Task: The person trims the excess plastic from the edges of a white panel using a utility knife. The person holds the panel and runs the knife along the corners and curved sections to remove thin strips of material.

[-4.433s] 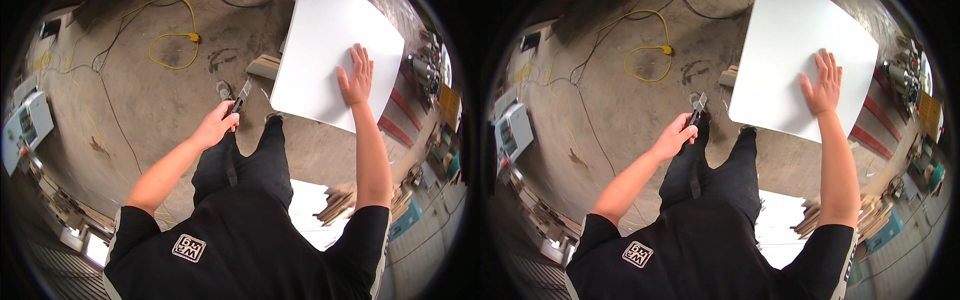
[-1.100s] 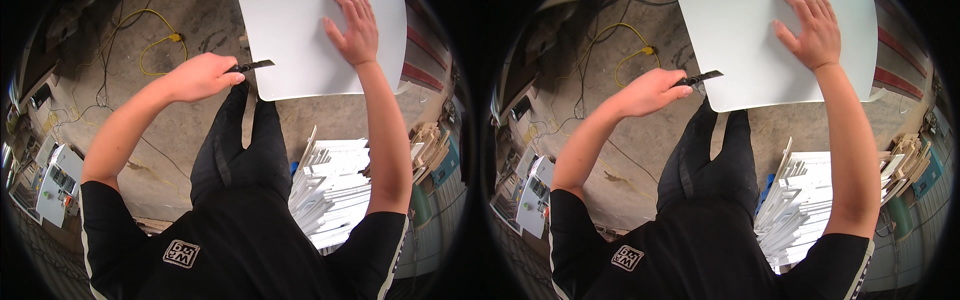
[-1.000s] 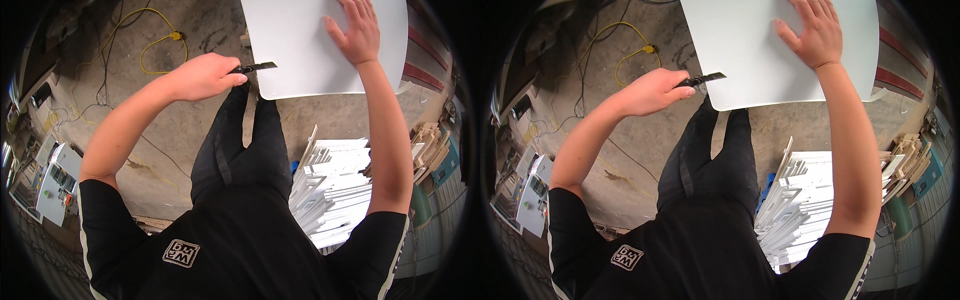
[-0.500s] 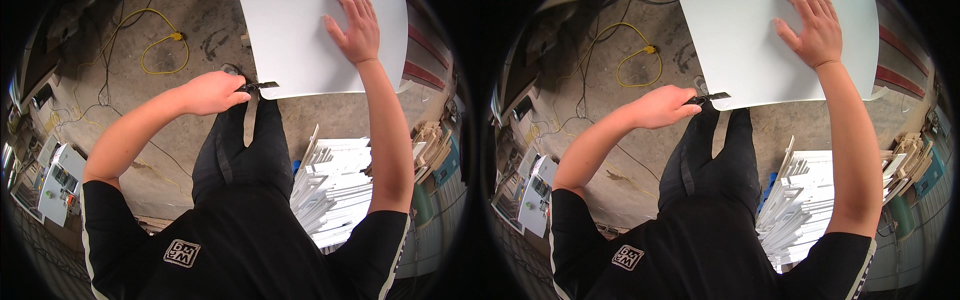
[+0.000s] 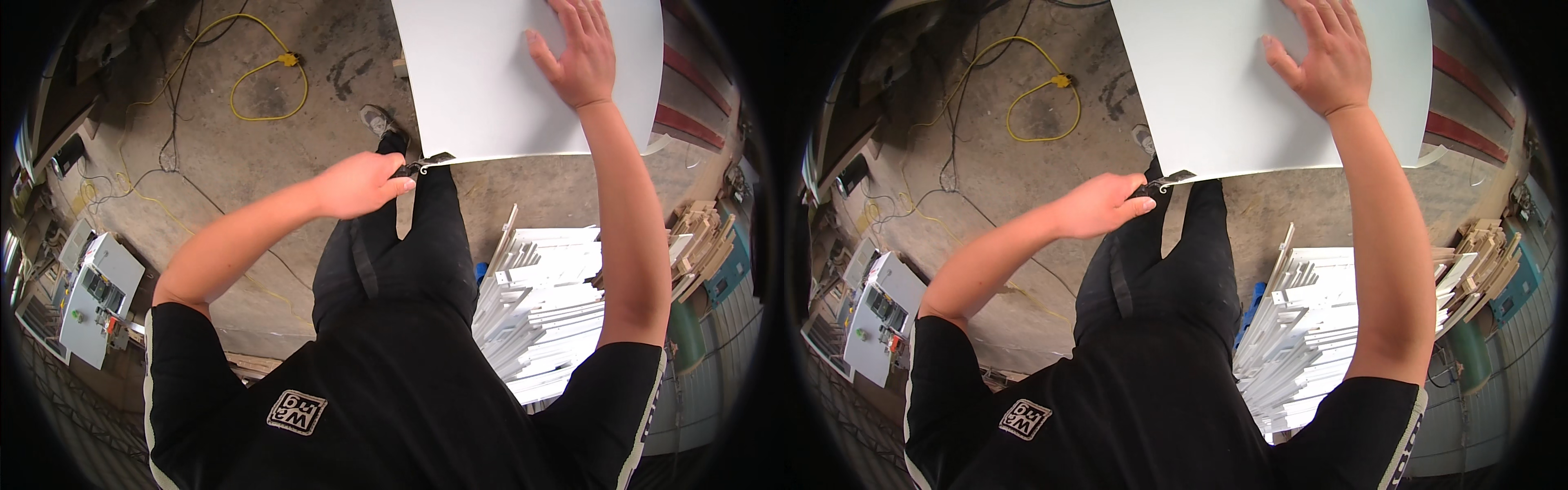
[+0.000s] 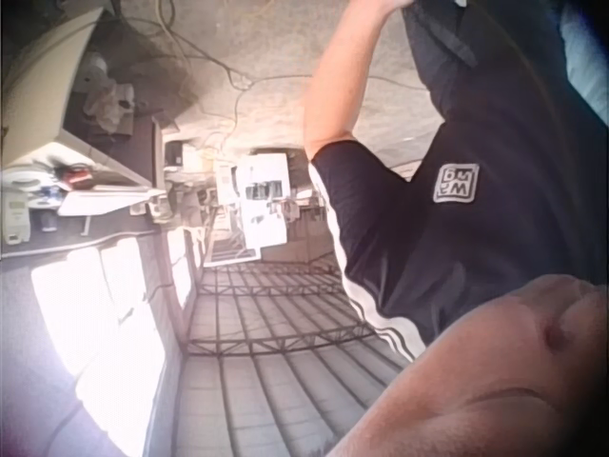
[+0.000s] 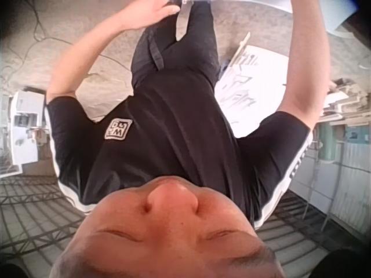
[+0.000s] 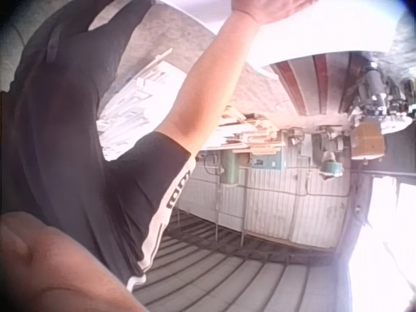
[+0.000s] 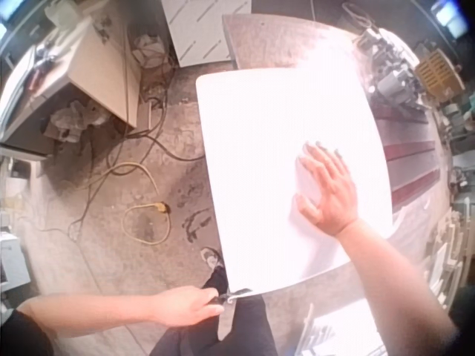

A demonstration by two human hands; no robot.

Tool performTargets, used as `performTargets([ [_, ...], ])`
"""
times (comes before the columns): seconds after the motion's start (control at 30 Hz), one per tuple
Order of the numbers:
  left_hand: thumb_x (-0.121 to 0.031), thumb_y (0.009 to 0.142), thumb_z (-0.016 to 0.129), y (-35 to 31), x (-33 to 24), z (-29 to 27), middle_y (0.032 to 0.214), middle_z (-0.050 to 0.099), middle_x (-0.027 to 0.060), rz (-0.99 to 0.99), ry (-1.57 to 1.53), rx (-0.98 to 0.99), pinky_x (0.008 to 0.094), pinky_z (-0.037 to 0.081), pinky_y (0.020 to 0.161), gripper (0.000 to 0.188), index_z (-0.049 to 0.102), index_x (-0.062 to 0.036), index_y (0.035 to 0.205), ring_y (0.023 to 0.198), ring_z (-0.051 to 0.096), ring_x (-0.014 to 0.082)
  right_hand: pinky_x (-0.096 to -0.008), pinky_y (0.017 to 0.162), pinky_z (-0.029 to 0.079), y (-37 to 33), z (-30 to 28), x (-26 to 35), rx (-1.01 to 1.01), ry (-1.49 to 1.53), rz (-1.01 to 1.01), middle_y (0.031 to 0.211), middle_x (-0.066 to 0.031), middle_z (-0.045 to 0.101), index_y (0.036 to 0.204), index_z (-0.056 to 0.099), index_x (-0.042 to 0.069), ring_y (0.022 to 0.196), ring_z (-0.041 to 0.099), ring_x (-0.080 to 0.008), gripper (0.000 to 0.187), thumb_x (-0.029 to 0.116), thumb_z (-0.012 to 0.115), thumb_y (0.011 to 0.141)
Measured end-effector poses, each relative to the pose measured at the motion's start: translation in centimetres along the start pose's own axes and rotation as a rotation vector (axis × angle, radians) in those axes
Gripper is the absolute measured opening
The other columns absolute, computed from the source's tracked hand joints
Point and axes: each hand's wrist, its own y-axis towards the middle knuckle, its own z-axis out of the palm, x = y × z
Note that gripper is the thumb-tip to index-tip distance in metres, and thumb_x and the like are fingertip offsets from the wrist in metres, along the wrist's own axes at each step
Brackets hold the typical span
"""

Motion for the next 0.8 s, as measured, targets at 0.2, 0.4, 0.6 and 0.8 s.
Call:
performTargets([
  [0.2,-0.032,0.114,0.061,0.2,0.1,5.6,0.072,0.054,0.0128,-0.023,-0.276,-0.186,0.0437,0.048,0.067,0.034,0.053,-0.0015,0.101,0.068,0.054,0.0235,-0.0598,0.131,0.03,0.3,-0.1,0.4,0.005,0.027,-0.009,0.164,-0.0204,0.053,0.148,0.06,0.009,0.156,0.044,-0.0428,0.065,0.043,0.066,0.092],
  [0.4,-0.034,0.114,0.061,1.5,-0.9,8.8,0.072,0.061,0.0229,0.027,-0.386,-0.315,0.0507,0.048,0.067,0.042,0.053,0.0037,0.097,0.07,0.063,0.0407,-0.0612,0.13,0.029,0.1,0.0,0.3,0.01,0.014,-0.021,0.164,-0.0216,0.052,0.149,0.058,0.008,0.156,0.044,-0.0434,0.067,0.042,0.066,0.093],
  [0.6,-0.033,0.113,0.06,3.0,-2.5,9.1,0.073,0.063,0.0233,0.077,-0.384,-0.363,0.0521,0.048,0.068,0.041,0.053,0.0041,0.098,0.071,0.063,0.0433,-0.0613,0.131,0.028,0.1,0.1,0.0,0.013,0.001,-0.042,0.165,-0.0222,0.05,0.15,0.057,0.008,0.156,0.043,-0.044,0.067,0.04,0.067,0.092],
  [0.8,-0.033,0.113,0.058,5.5,-5.2,9.1,0.085,0.066,0.0268,0.097,-0.378,-0.356,0.0546,0.049,0.078,0.04,0.057,0.0044,0.101,0.086,0.065,0.0486,-0.0615,0.131,0.027,0.0,0.0,0.0,0.009,0.007,-0.038,0.164,-0.0218,0.05,0.152,0.055,0.009,0.156,0.042,-0.0437,0.068,0.039,0.067,0.092],
])
